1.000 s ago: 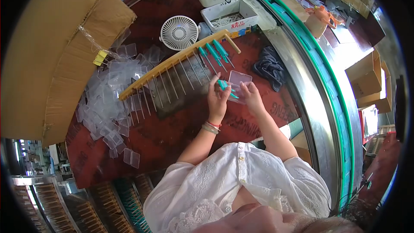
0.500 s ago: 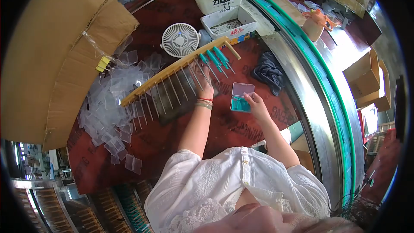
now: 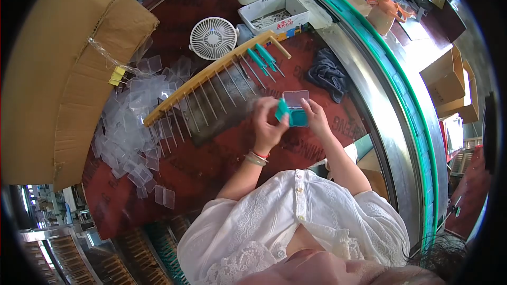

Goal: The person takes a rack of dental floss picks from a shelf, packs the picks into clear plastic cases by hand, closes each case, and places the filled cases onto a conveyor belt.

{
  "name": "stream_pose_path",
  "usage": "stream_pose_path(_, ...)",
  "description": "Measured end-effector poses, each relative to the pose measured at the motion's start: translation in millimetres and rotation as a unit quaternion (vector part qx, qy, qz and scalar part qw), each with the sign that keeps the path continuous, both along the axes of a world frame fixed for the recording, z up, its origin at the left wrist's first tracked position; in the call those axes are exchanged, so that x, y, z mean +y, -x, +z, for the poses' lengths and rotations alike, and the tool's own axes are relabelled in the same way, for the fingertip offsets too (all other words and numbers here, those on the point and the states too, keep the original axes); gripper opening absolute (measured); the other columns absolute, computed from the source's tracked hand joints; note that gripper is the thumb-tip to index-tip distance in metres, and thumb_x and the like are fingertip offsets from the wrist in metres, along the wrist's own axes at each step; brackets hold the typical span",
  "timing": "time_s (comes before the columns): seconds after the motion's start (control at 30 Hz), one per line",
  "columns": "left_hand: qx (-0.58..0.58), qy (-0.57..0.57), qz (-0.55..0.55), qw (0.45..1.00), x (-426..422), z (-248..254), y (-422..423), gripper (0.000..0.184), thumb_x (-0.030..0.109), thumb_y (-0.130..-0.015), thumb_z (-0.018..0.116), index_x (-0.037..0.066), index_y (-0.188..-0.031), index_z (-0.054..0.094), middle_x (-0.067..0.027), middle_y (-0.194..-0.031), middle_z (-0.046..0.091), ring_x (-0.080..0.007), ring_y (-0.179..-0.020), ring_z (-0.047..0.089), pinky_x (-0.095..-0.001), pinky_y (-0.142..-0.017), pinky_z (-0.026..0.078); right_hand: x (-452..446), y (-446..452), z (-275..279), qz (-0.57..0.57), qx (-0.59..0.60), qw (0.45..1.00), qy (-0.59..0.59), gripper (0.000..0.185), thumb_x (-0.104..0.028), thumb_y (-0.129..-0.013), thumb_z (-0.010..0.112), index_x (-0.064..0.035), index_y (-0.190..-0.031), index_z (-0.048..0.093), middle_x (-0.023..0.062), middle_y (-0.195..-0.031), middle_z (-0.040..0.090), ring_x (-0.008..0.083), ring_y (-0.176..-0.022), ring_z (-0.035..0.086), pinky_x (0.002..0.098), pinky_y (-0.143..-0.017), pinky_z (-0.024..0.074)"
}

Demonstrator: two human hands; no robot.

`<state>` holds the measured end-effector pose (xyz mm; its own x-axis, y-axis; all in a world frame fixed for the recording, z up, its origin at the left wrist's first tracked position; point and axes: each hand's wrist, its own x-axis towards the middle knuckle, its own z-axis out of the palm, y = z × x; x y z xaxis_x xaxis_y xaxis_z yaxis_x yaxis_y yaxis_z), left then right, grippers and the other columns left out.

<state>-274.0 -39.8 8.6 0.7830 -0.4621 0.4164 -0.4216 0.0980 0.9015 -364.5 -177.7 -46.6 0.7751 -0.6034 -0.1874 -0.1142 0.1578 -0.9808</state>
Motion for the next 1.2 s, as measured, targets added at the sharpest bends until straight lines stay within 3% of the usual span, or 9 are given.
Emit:
stream_pose_path(0.03, -0.242, -0.069, -0.039, 0.967, 2.0, 2.8, 3.4, 0.034, 0.011, -0.071, 0.069, 0.004, -0.102, 0.057, -0.0069, -0.095, 0.058, -0.0232, -0.097, 0.052, -0.0379, -0.087, 0.039, -0.2, -1.3, -2.2, 0.002, 0.0, 1.0, -0.001, 0.033, -0.034, -0.094, 0.051, -0.0015, -0.089, 0.059, 0.0, -0.076, 0.058, 0.0076, -0.072, 0.053, 0.0233, -0.066, 0.0437)
stream_pose_path(0.17, -0.339, -0.272, -0.2, 0.878, -6.8, 2.2, -6.5, 0.043, 0.018, -0.064, 0.074, 0.006, -0.103, 0.06, -0.0111, -0.096, 0.058, -0.0278, -0.096, 0.052, -0.0404, -0.086, 0.038, 0.4, -2.8, -13.2, 0.031, -0.007, 0.998, 0.049, 0.036, -0.036, -0.095, 0.047, -0.002, -0.089, 0.06, -0.0009, -0.073, 0.057, 0.0078, -0.072, 0.052, 0.0231, -0.066, 0.0432)
stream_pose_path(0.33, -0.279, -0.2, -0.227, 0.912, -6.6, -29.8, -13.7, 0.057, 0.026, -0.069, 0.075, 0.005, -0.117, 0.054, -0.0091, -0.105, 0.057, -0.0248, -0.101, 0.051, -0.0383, -0.093, 0.036, 10.9, -7.7, -17.9, -0.015, -0.039, 0.999, -0.03, 0.028, -0.029, -0.095, 0.047, -0.0031, -0.097, 0.056, 0.0013, -0.079, 0.058, 0.0097, -0.072, 0.055, 0.0249, -0.068, 0.0451)
stream_pose_path(0.47, 0.129, 0.127, -0.05, 0.982, -3.6, -46.9, 8.0, 0.06, 0.024, -0.077, 0.072, 0.005, -0.127, 0.046, -0.0074, -0.119, 0.051, -0.0208, -0.108, 0.049, -0.0373, -0.096, 0.038, 40.0, -9.6, 2.4, -0.003, -0.166, 0.985, -0.054, 0.022, -0.022, -0.092, 0.052, -0.0035, -0.105, 0.051, 0.0037, -0.084, 0.059, 0.0116, -0.073, 0.057, 0.0263, -0.068, 0.0467)
stream_pose_path(0.57, 0.531, 0.214, -0.143, 0.808, 20.3, -37.7, -6.5, 0.06, 0.019, -0.081, 0.07, 0.003, -0.13, 0.039, -0.0075, -0.133, 0.04, -0.0155, -0.115, 0.044, -0.0322, -0.096, 0.038, 47.2, -5.5, 24.7, 0.119, -0.227, 0.966, -0.017, 0.025, -0.016, -0.089, 0.057, -0.0035, -0.108, 0.047, 0.0055, -0.087, 0.059, 0.0132, -0.073, 0.059, 0.0269, -0.068, 0.0477)
stream_pose_path(0.7, 0.271, 0.014, -0.209, 0.94, 26.4, -36.6, -5.4, 0.055, 0.026, -0.079, 0.072, 0.002, -0.121, 0.047, -0.0108, -0.126, 0.05, -0.0115, -0.109, 0.049, -0.0278, -0.09, 0.042, 34.3, 0.1, 20.4, 0.16, -0.082, 0.952, 0.249, 0.03, -0.014, -0.085, 0.064, -0.0042, -0.107, 0.045, 0.0071, -0.086, 0.059, 0.0147, -0.075, 0.06, 0.027, -0.069, 0.048)
stream_pose_path(0.97, 0.139, -0.046, -0.085, 0.986, 54.1, -6.5, -10.4, 0.024, 0.019, -0.081, 0.071, 0.001, -0.094, 0.062, -0.0027, -0.087, 0.065, -0.0089, -0.081, 0.058, -0.0242, -0.076, 0.048, 51.6, -15.0, 16.7, 0.195, -0.081, 0.971, 0.116, 0.029, -0.017, -0.083, 0.068, -0.0035, -0.095, 0.046, 0.0085, -0.089, 0.06, 0.0108, -0.078, 0.057, 0.0253, -0.071, 0.0468)
stream_pose_path(1.1, 0.047, -0.06, -0.115, 0.99, 87.5, -31.5, -17.3, 0.024, 0.017, -0.085, 0.065, 0.002, -0.103, 0.061, -0.0059, -0.095, 0.066, -0.0109, -0.086, 0.062, -0.0263, -0.077, 0.049, 76.1, -18.6, -0.8, 0.19, -0.115, 0.973, -0.07, 0.028, -0.014, -0.082, 0.068, -0.0031, -0.1, 0.049, 0.0081, -0.095, 0.059, 0.0102, -0.088, 0.054, 0.0253, -0.078, 0.0451)
stream_pose_path(1.2, 0.204, -0.132, 0.161, 0.957, 144.5, 3.6, -46.0, 0.018, 0.016, -0.089, 0.055, 0.004, -0.097, 0.066, -0.0095, -0.087, 0.069, -0.0174, -0.073, 0.066, -0.0298, -0.066, 0.052, 82.3, 3.3, 5.0, 0.189, -0.098, 0.969, 0.126, 0.032, -0.009, -0.084, 0.062, -0.0043, -0.112, 0.047, 0.0039, -0.099, 0.057, 0.012, -0.089, 0.055, 0.0265, -0.077, 0.0459)
